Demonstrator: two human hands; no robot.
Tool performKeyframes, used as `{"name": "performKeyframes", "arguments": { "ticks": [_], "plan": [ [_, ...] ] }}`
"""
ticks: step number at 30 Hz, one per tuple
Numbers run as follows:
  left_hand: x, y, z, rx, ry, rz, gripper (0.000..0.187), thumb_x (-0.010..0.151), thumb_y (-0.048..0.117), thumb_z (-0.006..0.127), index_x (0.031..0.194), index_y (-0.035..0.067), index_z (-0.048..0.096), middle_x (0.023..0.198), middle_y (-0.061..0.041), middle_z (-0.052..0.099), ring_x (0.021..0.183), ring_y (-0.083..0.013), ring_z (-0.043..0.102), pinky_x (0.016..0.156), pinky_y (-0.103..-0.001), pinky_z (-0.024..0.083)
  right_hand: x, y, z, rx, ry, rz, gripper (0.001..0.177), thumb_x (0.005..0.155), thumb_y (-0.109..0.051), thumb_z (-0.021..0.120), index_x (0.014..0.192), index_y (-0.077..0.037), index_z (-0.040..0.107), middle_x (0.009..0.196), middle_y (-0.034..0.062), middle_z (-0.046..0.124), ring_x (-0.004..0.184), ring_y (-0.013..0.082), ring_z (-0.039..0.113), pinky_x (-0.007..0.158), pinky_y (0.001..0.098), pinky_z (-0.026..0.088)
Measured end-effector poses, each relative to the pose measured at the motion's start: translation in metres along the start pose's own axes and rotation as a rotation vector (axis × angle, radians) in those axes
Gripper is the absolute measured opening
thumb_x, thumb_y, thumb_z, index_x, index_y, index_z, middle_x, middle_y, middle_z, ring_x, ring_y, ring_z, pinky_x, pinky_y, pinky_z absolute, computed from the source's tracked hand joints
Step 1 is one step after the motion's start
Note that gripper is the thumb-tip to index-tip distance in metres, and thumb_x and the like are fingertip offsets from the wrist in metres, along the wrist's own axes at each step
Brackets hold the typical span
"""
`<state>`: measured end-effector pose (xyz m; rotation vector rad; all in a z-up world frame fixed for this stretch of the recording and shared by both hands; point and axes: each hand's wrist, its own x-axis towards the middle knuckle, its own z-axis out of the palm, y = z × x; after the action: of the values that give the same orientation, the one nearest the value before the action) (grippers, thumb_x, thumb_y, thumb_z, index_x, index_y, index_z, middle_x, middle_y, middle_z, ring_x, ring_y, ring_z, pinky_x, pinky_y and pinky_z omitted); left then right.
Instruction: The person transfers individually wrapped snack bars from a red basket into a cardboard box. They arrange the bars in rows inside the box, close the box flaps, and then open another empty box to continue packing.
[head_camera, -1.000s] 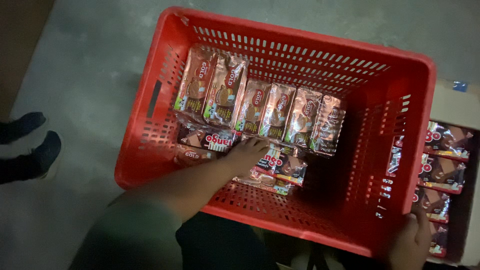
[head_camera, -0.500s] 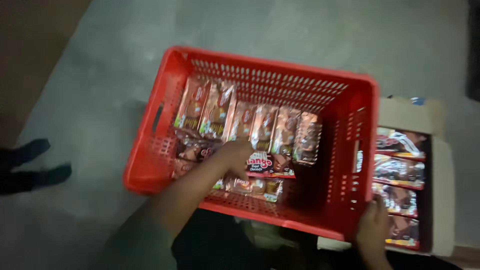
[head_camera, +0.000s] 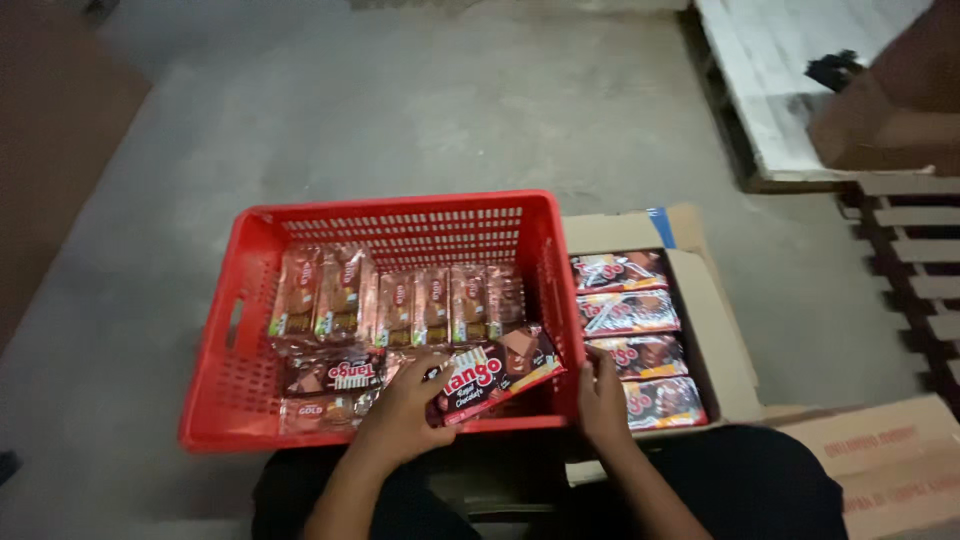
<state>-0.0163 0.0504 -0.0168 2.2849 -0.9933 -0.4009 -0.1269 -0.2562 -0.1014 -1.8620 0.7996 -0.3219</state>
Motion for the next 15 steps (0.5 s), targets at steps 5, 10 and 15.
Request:
{"name": "performKeyframes", "arguments": {
  "ticks": [5,10,15],
  "plan": [
    [0.0,0.026,0.003,0.045,0.003,0.055,0.086,0.068,0.029,0.094,0.144,0.01,0.058,0.148,-0.01,0.051,0.136,-0.0311,0.048,0.106,-0.044,0.043,-0.022,-0.061,-0.045,-0.178,0.047,-0.345,0.052,0.09,-0.013,0.055,0.141,-0.003,0.052,0.136,0.0202,0.058,0.131,0.0355,0.052,0.109,0.0481,0.041],
    [0.007,0.044,0.016,-0.036,0.024,0.28,0.087,0.063,0.021,0.097,0.141,0.01,0.06,0.147,-0.016,0.052,0.135,-0.0321,0.053,0.113,-0.041,0.038,-0.05,-0.104,-0.082,-0.663,-0.456,-0.715,0.087,0.077,-0.037,0.067,0.158,-0.026,0.036,0.163,0.0054,0.037,0.15,0.0423,0.022,0.112,0.0704,0.016],
    [0.009,0.079,0.015,-0.022,-0.188,0.158,0.08,0.072,0.025,0.093,0.143,0.01,0.06,0.155,-0.01,0.047,0.142,-0.0314,0.043,0.113,-0.049,0.034,-0.058,-0.077,-0.099,-0.775,-0.558,-0.662,0.106,0.076,-0.04,0.089,0.16,-0.022,0.027,0.157,0.0118,0.031,0.144,0.049,0.021,0.11,0.0686,0.021]
  ]
}}
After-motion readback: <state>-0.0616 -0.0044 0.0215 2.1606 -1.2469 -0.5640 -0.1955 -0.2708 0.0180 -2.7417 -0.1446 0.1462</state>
